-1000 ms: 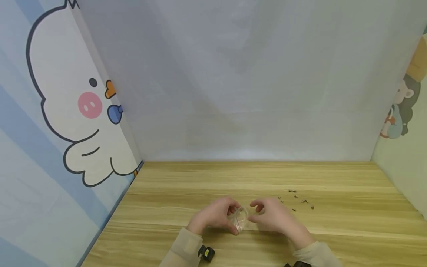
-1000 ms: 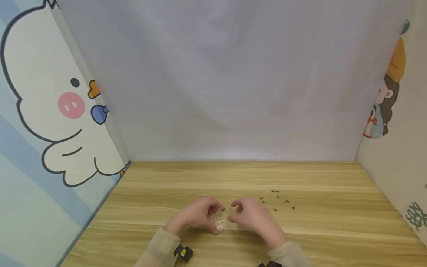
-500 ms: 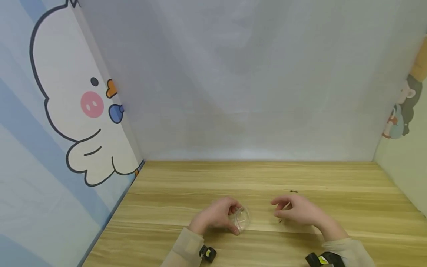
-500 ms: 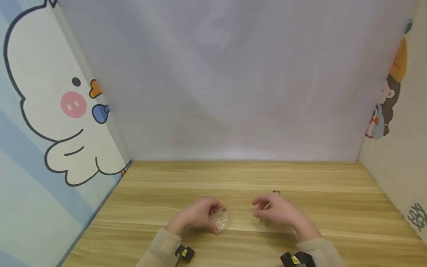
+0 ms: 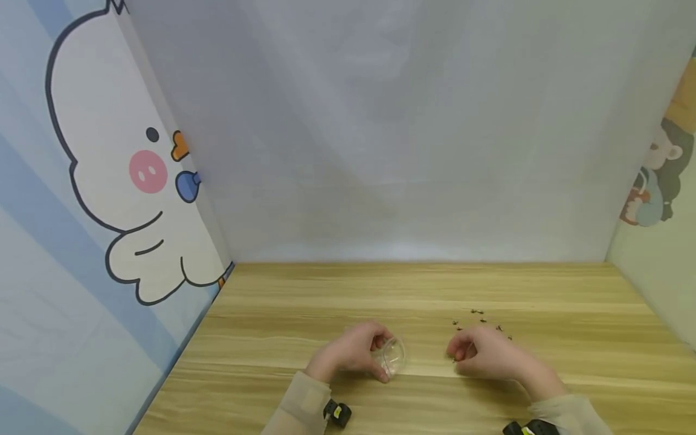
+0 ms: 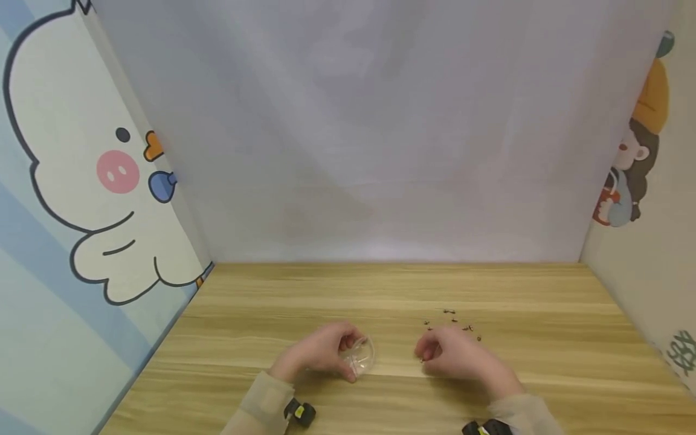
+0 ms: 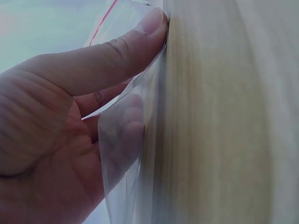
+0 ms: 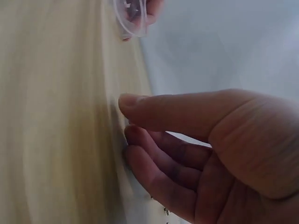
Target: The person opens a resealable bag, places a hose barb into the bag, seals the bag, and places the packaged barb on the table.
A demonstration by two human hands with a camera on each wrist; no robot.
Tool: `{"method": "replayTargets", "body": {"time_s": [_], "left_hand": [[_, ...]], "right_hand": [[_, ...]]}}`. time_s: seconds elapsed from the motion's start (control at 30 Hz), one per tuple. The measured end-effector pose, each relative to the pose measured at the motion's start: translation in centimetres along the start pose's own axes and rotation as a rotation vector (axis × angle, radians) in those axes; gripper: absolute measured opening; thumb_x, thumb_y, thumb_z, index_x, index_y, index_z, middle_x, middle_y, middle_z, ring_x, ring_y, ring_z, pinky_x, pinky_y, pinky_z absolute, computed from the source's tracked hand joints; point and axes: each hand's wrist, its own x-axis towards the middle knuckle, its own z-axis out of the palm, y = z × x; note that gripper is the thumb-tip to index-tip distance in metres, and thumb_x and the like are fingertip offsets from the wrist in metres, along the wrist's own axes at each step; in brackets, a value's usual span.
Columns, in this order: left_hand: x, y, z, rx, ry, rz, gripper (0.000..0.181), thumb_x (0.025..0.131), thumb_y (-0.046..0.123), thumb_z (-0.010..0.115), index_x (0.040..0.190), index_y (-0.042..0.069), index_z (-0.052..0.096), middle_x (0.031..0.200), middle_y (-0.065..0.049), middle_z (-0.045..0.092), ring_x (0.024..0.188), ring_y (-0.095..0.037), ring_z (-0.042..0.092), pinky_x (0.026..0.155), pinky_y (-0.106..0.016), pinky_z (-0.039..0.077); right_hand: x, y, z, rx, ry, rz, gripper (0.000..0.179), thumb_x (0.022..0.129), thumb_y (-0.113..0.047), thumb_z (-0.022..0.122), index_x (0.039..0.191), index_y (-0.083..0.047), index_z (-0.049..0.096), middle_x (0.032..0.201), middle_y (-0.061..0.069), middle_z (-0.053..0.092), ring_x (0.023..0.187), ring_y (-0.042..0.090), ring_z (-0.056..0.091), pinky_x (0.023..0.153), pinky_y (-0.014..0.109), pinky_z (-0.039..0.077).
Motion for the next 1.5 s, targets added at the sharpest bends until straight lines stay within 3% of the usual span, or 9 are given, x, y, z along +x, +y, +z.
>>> {"method": "replayTargets", "body": {"time_s": [0.5,0.87,1.5], "left_hand": [[0.6,-0.1,0.1,-0.056,0.003,-0.022,0.065,0.063,0.006,0.103,0.119,0.007,0.070,0.097,0.007,0.060,0.089,-0.007,0.055,0.085,-0.024,0.048],[0.7,0.1,-0.1,-0.061,-0.015,-0.022,0.062,0.066,0.001,0.100,0.120,0.005,0.069,0.092,0.006,0.060,0.080,-0.009,0.055,0.073,-0.022,0.049],[0.4,-0.2,0.0,-0.082,-0.022,-0.027,0.063,0.068,0.002,0.100,0.123,0.005,0.070,0.093,0.006,0.060,0.081,-0.007,0.054,0.075,-0.023,0.049]], "right_hand": [[0.6,1.3,-0.1,-0.024,0.034,0.011,0.017,0.088,-0.008,0.085,0.102,-0.010,0.076,0.087,-0.007,0.067,0.080,0.006,0.060,0.071,0.028,0.052],[0.6,1.2,0.1,-0.063,0.044,0.014,0.015,0.087,-0.009,0.085,0.097,-0.012,0.074,0.085,-0.009,0.067,0.079,0.005,0.060,0.071,0.028,0.052],[0.4,0.7,0.1,-0.057,0.028,0.023,0.009,0.090,-0.008,0.083,0.093,-0.010,0.075,0.085,-0.008,0.068,0.078,0.006,0.061,0.070,0.028,0.053]]}}
